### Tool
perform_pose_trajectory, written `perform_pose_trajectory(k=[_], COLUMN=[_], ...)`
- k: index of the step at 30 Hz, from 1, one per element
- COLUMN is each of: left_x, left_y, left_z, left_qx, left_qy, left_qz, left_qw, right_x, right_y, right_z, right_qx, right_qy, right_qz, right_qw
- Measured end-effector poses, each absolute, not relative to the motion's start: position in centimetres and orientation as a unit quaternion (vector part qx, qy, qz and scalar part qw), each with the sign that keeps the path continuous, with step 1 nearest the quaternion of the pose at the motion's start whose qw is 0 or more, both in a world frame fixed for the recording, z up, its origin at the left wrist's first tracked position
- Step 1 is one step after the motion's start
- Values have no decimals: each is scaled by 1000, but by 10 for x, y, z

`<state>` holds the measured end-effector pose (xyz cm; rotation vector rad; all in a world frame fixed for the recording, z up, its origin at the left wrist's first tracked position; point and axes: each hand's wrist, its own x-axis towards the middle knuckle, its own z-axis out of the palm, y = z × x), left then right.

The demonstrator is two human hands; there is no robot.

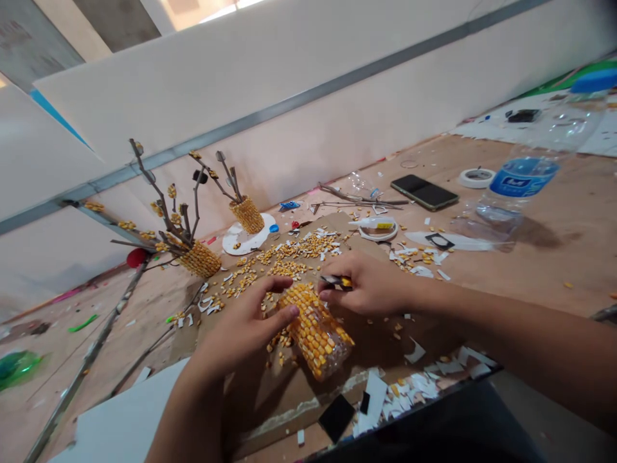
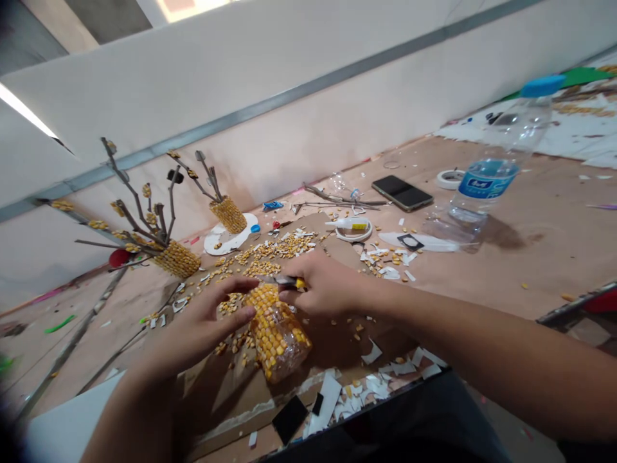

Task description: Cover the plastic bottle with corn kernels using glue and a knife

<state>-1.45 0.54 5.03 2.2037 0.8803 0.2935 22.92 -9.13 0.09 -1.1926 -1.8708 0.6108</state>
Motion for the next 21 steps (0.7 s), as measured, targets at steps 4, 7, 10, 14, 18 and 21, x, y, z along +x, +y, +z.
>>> perform_pose_trajectory(k=[4,7,10,14,18,21], left_x=[-15,-13,-12,-11,-10,-9], left_y=[9,9,10,11,12,12], left_z=[45,44,44,42,41,41], left_qx=[850,847,847,851,854,854], left_qy=[355,360,362,350,346,342], left_qz=[55,52,54,61,68,68], left_qw=[385,386,385,388,381,387], right_x=[225,221,220,219,214,210], right_y=[-93,-94,-93,-91,-89,-87], right_z=[1,0,-1,-1,-1,0], right_qx=[-480,-472,-476,-495,-527,-564], right_qy=[-763,-771,-763,-740,-672,-598], right_qz=[234,228,245,269,346,401], right_qw=[364,362,364,369,389,405])
